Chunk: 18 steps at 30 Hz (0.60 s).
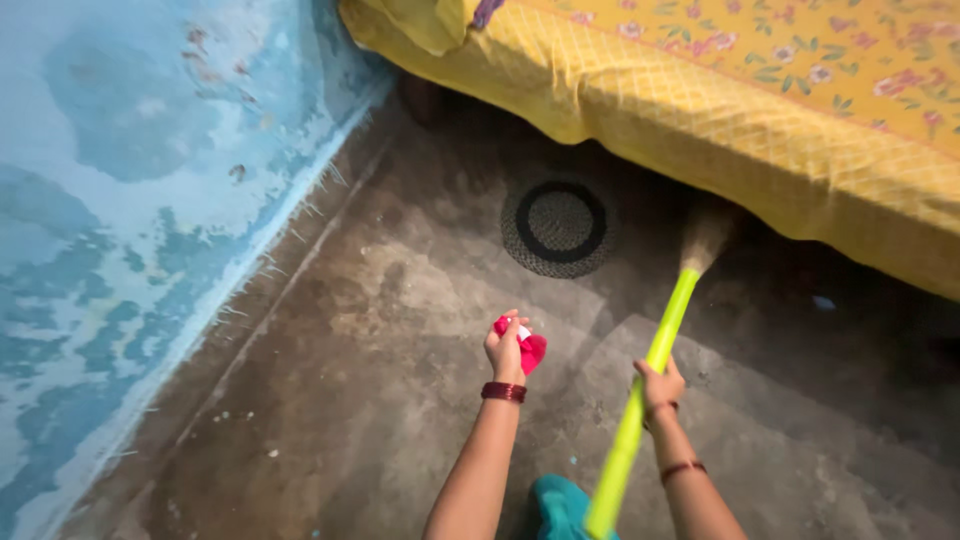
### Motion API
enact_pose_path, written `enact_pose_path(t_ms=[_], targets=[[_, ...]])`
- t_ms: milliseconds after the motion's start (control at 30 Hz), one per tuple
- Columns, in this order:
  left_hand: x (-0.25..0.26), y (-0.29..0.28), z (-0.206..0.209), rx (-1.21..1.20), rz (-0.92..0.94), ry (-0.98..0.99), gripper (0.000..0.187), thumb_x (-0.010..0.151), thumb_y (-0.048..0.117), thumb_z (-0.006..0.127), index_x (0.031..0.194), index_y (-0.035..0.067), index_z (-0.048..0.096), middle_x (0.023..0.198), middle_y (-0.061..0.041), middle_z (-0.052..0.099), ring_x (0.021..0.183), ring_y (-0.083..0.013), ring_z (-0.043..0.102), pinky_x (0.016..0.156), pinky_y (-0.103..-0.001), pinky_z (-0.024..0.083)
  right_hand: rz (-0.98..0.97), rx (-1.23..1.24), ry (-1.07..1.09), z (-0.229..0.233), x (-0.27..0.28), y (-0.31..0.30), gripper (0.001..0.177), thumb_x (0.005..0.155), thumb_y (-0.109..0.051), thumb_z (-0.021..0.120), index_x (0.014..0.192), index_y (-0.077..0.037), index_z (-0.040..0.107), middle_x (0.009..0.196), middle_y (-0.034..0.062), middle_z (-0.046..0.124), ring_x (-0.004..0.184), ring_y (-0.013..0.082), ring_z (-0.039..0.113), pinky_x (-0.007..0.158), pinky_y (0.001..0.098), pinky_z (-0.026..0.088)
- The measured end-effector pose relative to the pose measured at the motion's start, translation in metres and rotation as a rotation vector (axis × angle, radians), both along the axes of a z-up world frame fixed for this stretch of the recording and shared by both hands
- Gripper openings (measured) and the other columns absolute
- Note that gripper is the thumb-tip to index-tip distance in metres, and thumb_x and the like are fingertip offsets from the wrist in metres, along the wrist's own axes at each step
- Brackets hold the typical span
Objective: The person folds a white cloth and a red cloth, placing them on a nearby surface. Then, the person sweeps the floor with a broom, moving debris toward a dustpan and collecting it.
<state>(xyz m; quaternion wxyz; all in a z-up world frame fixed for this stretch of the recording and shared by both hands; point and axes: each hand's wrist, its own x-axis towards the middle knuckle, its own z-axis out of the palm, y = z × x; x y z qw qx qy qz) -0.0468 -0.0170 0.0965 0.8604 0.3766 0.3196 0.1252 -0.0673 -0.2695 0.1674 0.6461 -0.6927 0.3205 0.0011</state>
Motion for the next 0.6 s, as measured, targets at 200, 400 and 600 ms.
enact_pose_path(t_ms=[200, 400, 600], targets=[[-0.056, 0.018, 0.112, -0.076, 0.081, 0.004, 0.024, 0.097, 0.014, 0.07, 0.115, 0.0, 0.066, 0.097, -0.01, 0.073, 0.08, -0.0196, 0.068, 0.068, -0.034, 0.057, 0.192, 0.086, 0.322, 0.114, -0.077, -0.047, 0.021, 0.087, -0.01, 0.071, 0.106, -0.003, 0.065, 0.061, 0.012, 0.058, 0.045, 0.0245, 0.056, 0.041, 0.0398, 0.046], [-0.157, 0.024, 0.233, -0.112, 0.134, 0.127, 0.02, 0.089, 0.015, 0.073, 0.107, 0.006, 0.071, 0.093, -0.007, 0.073, 0.078, -0.0181, 0.07, 0.067, -0.034, 0.058, -0.047, 0.084, 0.262, 0.213, -0.116, -0.024, 0.02, 0.087, -0.01, 0.073, 0.1, 0.003, 0.065, 0.067, 0.0141, 0.062, 0.049, 0.026, 0.059, 0.047, 0.0418, 0.049], [-0.239, 0.028, 0.307, -0.144, 0.125, 0.247, 0.015, 0.098, 0.017, 0.065, 0.108, 0.008, 0.057, 0.072, -0.007, 0.053, 0.05, -0.0245, 0.06, 0.045, -0.042, 0.052, 0.062, 0.019, 0.43, 0.292, -0.148, -0.046, 0.023, 0.085, -0.009, 0.075, 0.1, 0.005, 0.064, 0.066, 0.0211, 0.062, 0.049, 0.0315, 0.061, 0.05, 0.0461, 0.051]])
